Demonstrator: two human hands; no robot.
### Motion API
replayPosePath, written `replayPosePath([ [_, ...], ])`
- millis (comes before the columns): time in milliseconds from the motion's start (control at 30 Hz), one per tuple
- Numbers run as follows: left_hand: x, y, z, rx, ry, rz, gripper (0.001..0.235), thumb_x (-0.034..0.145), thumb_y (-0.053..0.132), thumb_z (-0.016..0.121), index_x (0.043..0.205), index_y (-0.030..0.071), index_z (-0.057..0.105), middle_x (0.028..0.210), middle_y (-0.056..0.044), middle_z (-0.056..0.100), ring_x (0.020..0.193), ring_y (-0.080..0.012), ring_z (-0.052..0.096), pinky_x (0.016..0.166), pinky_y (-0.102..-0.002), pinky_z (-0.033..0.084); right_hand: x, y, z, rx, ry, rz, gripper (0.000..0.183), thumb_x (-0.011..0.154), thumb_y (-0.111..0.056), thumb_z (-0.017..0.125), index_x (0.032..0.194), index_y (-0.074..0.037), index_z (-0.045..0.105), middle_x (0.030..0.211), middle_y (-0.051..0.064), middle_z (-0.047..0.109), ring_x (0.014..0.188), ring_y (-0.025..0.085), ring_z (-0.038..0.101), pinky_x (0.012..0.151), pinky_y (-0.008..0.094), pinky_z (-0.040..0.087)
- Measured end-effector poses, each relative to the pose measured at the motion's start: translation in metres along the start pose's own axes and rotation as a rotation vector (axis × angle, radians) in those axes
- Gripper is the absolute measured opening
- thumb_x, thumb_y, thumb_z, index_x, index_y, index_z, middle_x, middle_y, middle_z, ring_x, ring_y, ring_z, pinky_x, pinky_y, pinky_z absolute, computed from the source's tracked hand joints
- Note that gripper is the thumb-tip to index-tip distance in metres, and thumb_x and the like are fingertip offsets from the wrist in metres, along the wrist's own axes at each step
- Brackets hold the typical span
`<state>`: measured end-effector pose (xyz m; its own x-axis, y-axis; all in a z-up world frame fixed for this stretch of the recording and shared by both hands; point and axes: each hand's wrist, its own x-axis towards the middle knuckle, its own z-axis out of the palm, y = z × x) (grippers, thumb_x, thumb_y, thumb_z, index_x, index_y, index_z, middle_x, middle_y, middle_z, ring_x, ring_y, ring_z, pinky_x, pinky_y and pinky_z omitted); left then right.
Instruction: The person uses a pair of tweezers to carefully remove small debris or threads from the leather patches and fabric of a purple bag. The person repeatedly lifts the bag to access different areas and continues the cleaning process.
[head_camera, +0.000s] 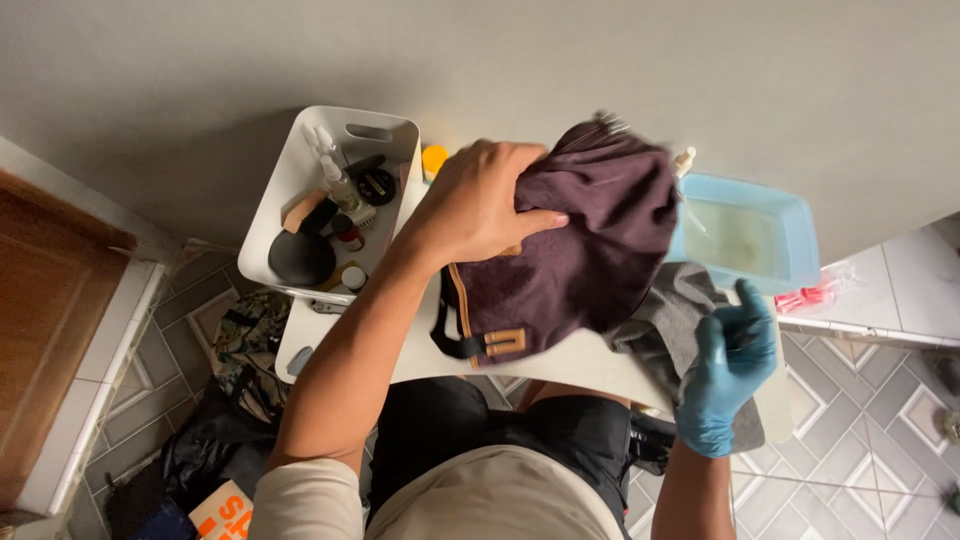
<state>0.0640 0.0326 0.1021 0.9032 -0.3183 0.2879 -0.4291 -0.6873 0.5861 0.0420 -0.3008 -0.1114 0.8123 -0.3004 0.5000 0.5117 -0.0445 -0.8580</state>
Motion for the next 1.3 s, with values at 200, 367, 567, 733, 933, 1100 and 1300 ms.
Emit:
replayPosePath([
  [200,-0.017,0.044,-0.028,0.233,0.35,0.417,0.039,0.086,0.026,0.097,0.091,0.007,0.063,0.077,0.001,0.072,0.059,-0.0181,0.062,0.087,-0.046,0.05,0.004,-0.06,0.005,-0.114,0.104,0.032,0.055,0.093,-0.012,0.067,0.145,0.0,0.053,0.097,0.0,0.049,0.082,0.004,0.042,0.079,0.016,0.036],
  [367,-0.031,0.055,-0.045,0.185,0.401,0.352,0.071,0.089,0.052,0.097,0.083,0.006,0.042,0.065,-0.003,0.043,0.058,-0.028,0.036,0.074,-0.04,0.037,0.0,-0.082,0.002,-0.09,-0.066,0.027,0.082,0.08,-0.014,0.065,0.156,-0.001,0.039,0.105,0.003,0.04,0.069,0.005,0.03,0.07,0.018,0.025],
  [567,-0.031,0.053,-0.032,0.089,0.478,0.28,0.07,0.083,0.047,0.099,0.076,0.007,0.043,0.062,-0.002,0.038,0.06,-0.0221,0.027,0.059,-0.037,0.031,-0.011,-0.104,0.017,0.15,-0.442,0.355,0.092,0.064,-0.016,0.088,0.148,-0.004,0.052,0.102,-0.008,0.066,0.09,0.0,0.056,0.078,0.017,0.051],
  [733,-0.023,0.038,-0.024,0.084,0.553,0.392,0.056,0.088,0.047,0.091,0.078,0.008,0.052,0.062,0.001,0.051,0.051,-0.0185,0.045,0.068,-0.038,0.046,-0.011,-0.084,0.016,0.138,-0.416,0.477,0.042,0.074,-0.01,0.087,0.11,-0.001,0.068,0.099,0.004,0.073,0.09,0.01,0.063,0.082,0.026,0.058],
  [933,-0.038,0.014,-0.023,0.009,0.66,0.581,0.01,0.088,0.0,0.065,0.081,-0.003,0.06,0.075,-0.008,0.06,0.065,-0.0242,0.045,0.083,-0.039,0.032,0.02,-0.09,0.016,-0.281,-0.213,-0.011,0.011,0.097,-0.003,0.075,0.099,-0.004,0.065,0.087,-0.006,0.056,0.088,0.004,0.045,0.075,0.022,0.04],
  [1100,-0.043,-0.01,-0.019,-0.171,0.369,0.286,0.037,0.094,0.022,0.082,0.11,-0.005,0.062,0.103,-0.018,0.072,0.091,-0.0278,0.07,0.077,-0.036,0.056,0.056,-0.087,0.025,-0.485,-0.229,-0.069,0.013,0.097,-0.002,0.081,0.092,-0.004,0.069,0.077,-0.006,0.049,0.079,0.007,0.041,0.062,0.029,0.036],
  [1300,-0.057,-0.011,-0.031,-0.13,0.463,0.135,0.046,0.096,0.033,0.084,0.096,0.004,0.048,0.083,-0.002,0.044,0.077,-0.0172,0.041,0.068,-0.033,0.033,0.082,-0.098,0.043,-0.408,-0.226,-0.188,0.019,0.095,0.005,0.087,0.11,0.008,0.077,0.09,0.007,0.067,0.079,0.011,0.05,0.066,0.029,0.042],
])
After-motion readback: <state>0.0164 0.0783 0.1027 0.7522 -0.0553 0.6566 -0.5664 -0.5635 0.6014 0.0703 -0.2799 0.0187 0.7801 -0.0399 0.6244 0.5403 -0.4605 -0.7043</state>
